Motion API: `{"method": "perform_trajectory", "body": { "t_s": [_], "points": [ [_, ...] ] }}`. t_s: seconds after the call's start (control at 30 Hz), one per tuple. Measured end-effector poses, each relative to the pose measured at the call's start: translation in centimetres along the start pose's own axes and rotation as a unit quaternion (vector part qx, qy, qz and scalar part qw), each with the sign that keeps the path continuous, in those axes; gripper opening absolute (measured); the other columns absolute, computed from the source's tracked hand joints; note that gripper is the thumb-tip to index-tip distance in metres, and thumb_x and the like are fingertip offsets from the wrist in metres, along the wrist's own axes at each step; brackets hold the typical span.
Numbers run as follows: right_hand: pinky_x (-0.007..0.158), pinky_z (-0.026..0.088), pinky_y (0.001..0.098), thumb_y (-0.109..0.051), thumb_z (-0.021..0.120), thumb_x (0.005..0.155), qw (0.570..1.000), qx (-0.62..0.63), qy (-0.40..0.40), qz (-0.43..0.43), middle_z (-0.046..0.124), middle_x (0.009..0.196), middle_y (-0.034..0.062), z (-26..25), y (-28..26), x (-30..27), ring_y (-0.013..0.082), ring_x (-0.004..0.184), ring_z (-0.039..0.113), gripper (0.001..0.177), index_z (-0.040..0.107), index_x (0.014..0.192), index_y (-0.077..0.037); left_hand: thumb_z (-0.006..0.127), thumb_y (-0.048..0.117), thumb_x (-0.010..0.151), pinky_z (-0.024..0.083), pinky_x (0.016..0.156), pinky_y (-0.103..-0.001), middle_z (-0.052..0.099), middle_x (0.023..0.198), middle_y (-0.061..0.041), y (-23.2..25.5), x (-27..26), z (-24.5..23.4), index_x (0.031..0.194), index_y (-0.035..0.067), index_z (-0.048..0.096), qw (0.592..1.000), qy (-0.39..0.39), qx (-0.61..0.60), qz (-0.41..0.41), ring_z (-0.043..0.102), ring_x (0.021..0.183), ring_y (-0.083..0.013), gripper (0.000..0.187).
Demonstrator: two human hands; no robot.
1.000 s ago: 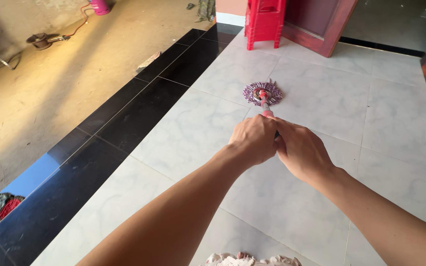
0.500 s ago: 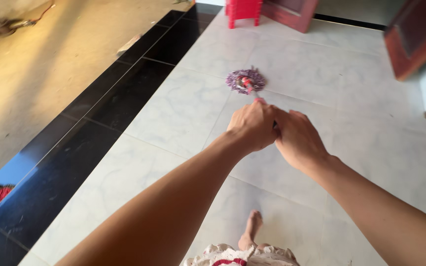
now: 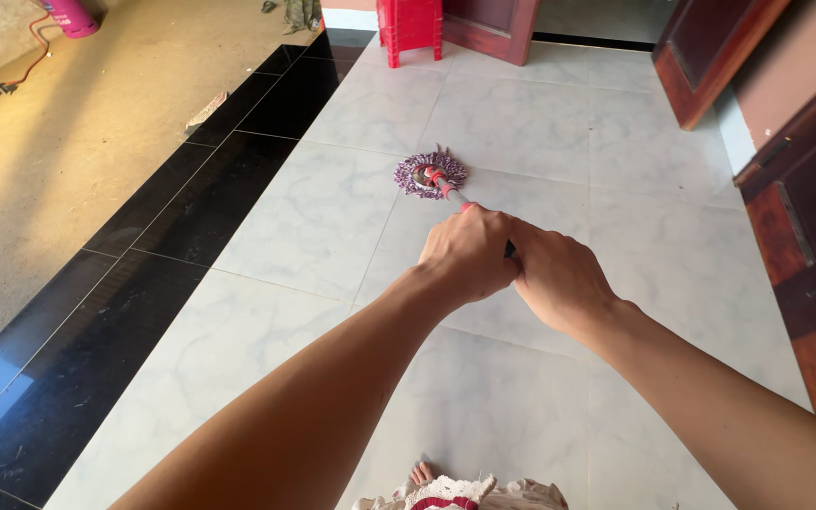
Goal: The person holds a mop with both hands and moves the mop head across white and black tiled floors in an entryway near a stack of red plastic stools.
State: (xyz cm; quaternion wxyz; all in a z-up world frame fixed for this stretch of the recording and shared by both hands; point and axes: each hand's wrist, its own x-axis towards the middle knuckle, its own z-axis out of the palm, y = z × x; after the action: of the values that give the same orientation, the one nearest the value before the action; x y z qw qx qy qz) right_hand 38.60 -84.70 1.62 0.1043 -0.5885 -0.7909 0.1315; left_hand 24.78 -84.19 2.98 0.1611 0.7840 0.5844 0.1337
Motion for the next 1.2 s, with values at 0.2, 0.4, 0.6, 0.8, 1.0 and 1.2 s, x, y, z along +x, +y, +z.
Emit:
{"method": "perform_trajectory", "body": {
  "t_s": [0.2,0.4,0.6,0.8,1.0,1.2],
  "points": [
    [0.07,0.054,0.0481,-0.011,0.051,0.091,1.0,0.005,0.014,-0.016,0.073,0.089,0.0105,0.5,1.7,-8.1,0.0339,0.078,0.07,0.039,0.057,0.129,-0.018,0.075,0.021,0.077,0.058,0.064,-0.043,0.073,0.079,-0.013,4.6,-6.3,3.0,0.089,0.007,0.075,1.0,-0.007,-0.006,-0.011,0.071,0.072,-0.0304,0.019],
    [0.07,0.054,0.0477,-0.008,0.05,0.091,1.0,0.008,0.0,0.0,0.074,0.087,0.0107,1.7,2.7,-17.8,0.0333,0.079,0.07,0.042,0.057,0.13,-0.02,0.076,0.022,0.076,0.059,0.065,-0.044,0.073,0.084,-0.012,9.2,-13.8,6.7,0.09,0.008,0.075,1.0,-0.018,0.003,-0.02,0.071,0.077,-0.03,0.019],
    [0.068,0.054,0.0468,-0.008,0.049,0.091,0.999,0.018,-0.016,0.029,0.073,0.085,0.0094,1.0,2.6,-26.2,0.0324,0.075,0.069,0.045,0.055,0.133,-0.023,0.074,0.018,0.075,0.057,0.063,-0.044,0.073,0.08,-0.012,13.7,-20.3,8.6,0.092,0.008,0.074,1.0,-0.011,-0.027,-0.004,0.071,0.073,-0.0299,0.02],
    [0.067,0.053,0.0464,-0.009,0.05,0.092,0.998,0.02,0.008,0.054,0.073,0.086,0.0098,0.2,3.2,-32.2,0.0318,0.076,0.069,0.036,0.06,0.125,-0.018,0.073,0.017,0.073,0.057,0.063,-0.043,0.073,0.078,-0.012,17.7,-24.4,8.7,0.086,0.007,0.074,0.999,-0.022,-0.023,0.03,0.07,0.071,-0.0303,0.017],
    [0.066,0.053,0.0479,-0.012,0.05,0.093,0.995,0.052,0.031,0.077,0.073,0.083,0.0131,0.6,1.3,-39.5,0.0336,0.074,0.069,0.036,0.057,0.127,-0.017,0.072,0.018,0.074,0.059,0.065,-0.044,0.074,0.081,-0.015,20.0,-30.5,8.9,0.087,0.003,0.073,0.997,-0.055,0.011,0.046,0.072,0.073,-0.0324,0.019],
    [0.066,0.052,0.0491,-0.01,0.053,0.09,0.997,0.022,0.073,0.034,0.073,0.086,0.0142,3.2,-2.1,-48.1,0.0366,0.077,0.068,0.029,0.06,0.118,-0.01,0.074,0.02,0.071,0.058,0.065,-0.044,0.072,0.081,-0.015,20.4,-39.9,10.4,0.086,0.005,0.074,0.997,-0.027,0.002,0.066,0.071,0.074,-0.0331,0.021]
  ]
}}
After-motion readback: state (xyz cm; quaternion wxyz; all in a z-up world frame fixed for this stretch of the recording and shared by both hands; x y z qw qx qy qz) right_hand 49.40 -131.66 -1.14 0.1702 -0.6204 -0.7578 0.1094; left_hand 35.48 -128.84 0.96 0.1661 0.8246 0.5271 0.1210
